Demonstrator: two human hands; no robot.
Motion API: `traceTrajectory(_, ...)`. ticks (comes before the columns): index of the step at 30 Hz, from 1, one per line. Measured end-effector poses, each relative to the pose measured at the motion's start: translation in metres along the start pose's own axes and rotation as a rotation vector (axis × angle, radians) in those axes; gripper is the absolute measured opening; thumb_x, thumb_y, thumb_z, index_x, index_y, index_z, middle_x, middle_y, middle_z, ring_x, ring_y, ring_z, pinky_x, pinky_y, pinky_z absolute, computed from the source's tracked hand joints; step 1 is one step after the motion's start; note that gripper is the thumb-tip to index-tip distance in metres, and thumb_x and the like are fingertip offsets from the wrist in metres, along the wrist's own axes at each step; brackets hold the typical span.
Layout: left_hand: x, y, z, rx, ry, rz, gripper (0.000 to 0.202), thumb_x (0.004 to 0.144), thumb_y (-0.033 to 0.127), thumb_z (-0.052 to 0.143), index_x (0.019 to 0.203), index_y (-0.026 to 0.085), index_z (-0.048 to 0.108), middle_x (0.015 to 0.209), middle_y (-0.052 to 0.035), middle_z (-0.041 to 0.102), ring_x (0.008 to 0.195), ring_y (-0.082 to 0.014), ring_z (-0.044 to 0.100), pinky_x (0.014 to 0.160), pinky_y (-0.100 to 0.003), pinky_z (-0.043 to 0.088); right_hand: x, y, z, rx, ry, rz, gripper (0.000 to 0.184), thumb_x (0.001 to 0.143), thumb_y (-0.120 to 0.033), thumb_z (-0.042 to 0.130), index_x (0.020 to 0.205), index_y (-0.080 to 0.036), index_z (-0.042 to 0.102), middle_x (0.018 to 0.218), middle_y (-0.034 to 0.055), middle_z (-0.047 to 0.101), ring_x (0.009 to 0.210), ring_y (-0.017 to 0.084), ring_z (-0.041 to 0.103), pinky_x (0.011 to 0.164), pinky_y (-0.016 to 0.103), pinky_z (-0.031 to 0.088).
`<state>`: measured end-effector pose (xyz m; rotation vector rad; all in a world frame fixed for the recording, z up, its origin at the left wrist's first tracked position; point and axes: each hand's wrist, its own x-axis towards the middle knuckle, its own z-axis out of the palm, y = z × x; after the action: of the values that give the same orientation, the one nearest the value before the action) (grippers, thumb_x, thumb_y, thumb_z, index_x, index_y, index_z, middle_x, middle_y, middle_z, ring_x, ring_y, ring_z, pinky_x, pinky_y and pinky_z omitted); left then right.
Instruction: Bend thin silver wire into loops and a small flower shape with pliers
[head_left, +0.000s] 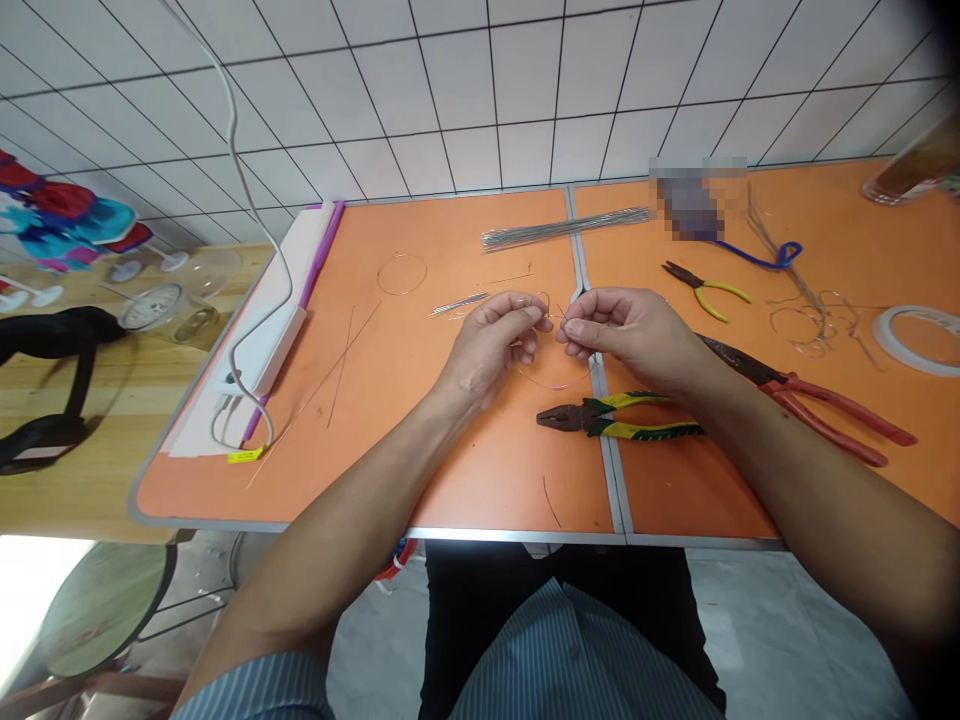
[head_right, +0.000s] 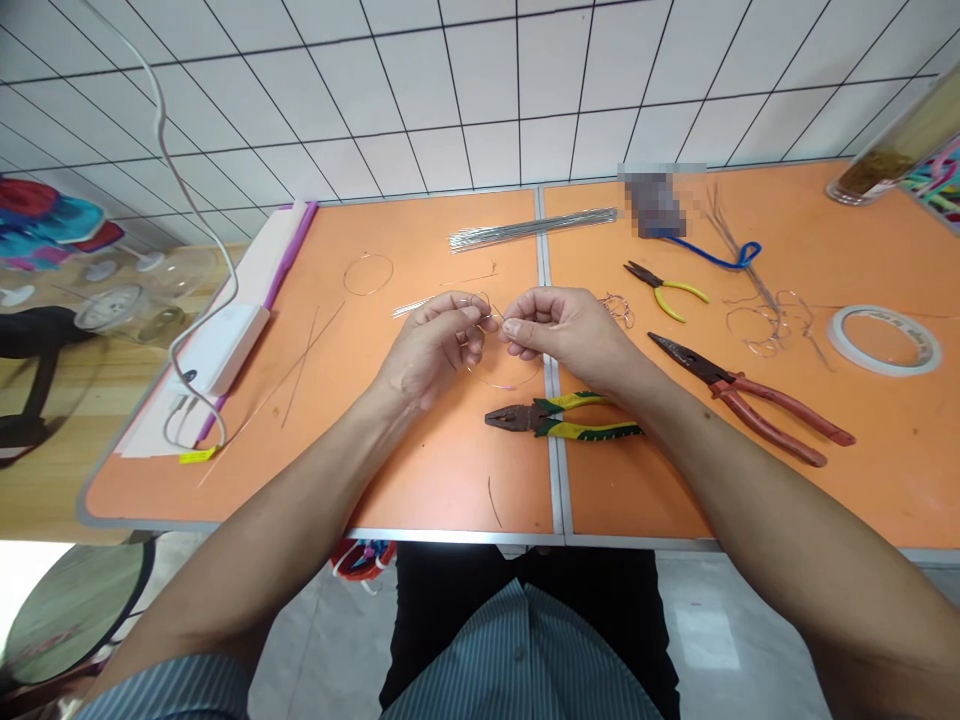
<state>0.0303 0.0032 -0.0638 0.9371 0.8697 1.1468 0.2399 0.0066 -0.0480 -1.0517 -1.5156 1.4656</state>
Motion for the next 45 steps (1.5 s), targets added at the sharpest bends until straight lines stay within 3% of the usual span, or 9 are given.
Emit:
traceTrajectory(11, 0.002, 0.004, -0.002, -0.039, 0.003, -0.029, 0.021, 0.088, 0.036, 0.079, 0.090, 0.016, 0.072, 0.090, -0.0052, 0.073, 0.063, -0.0093, 0.061, 0.058, -0.023, 0.051, 0.003, 0.004, -0.002, 0.030, 0.031, -0.009, 0.041, 0.077, -0.060, 0.098, 0.090, -0.024, 0.081, 0.083, 0.0034, 0.078, 0.081, 0.019, 0.071, 0.074, 0.033, 0.061)
traceTrajectory(21, 0.002, 0.003, -0.001, -0.031, -0.015, -0.050, 0.027, 0.090, 0.043, 0.076, 0.092, 0.017, 0.071, 0.088, -0.0048, 0.073, 0.061, -0.0093, 0.059, 0.055, -0.023, 0.048, 0.003, 0.005, -0.003, 0.053, 0.037, -0.004, 0.040, 0.078, -0.058, 0.098, 0.091, -0.025, 0.081, 0.087, 0.0038, 0.079, 0.080, 0.018, 0.070, 0.074, 0.033, 0.060)
traceTrajectory(31, -0.002, 0.002, 0.004, 0.113, 0.040, 0.007, 0.018, 0.079, 0.027, 0.084, 0.088, 0.018, 0.071, 0.073, 0.0012, 0.069, 0.049, -0.0061, 0.046, 0.047, -0.022, 0.034, 0.001, 0.005, 0.001, 0.050, 0.015, 0.013, 0.039, 0.079, -0.057, 0.097, 0.090, -0.024, 0.080, 0.085, 0.0031, 0.078, 0.081, 0.017, 0.070, 0.075, 0.031, 0.058)
traceTrajectory(37, -0.002, 0.001, 0.006, 0.163, 0.065, 0.039, 0.014, 0.082, 0.025, 0.079, 0.078, 0.017, 0.068, 0.067, 0.0020, 0.064, 0.047, -0.0058, 0.041, 0.045, -0.023, 0.028, 0.000, 0.003, 0.004, 0.030, 0.004, 0.037, 0.036, 0.079, -0.052, 0.098, 0.088, -0.023, 0.080, 0.087, 0.0038, 0.079, 0.082, 0.017, 0.070, 0.076, 0.031, 0.057)
traceTrajectory(45, 0.000, 0.009, 0.000, 0.181, 0.130, 0.031, 0.019, 0.079, 0.023, 0.080, 0.070, 0.017, 0.064, 0.067, 0.0004, 0.064, 0.049, -0.0062, 0.042, 0.045, -0.022, 0.028, 0.006, 0.004, -0.011, 0.050, 0.145, -0.082, 0.026, 0.084, -0.044, 0.096, 0.091, -0.023, 0.081, 0.103, 0.0051, 0.080, 0.094, 0.018, 0.073, 0.085, 0.032, 0.060)
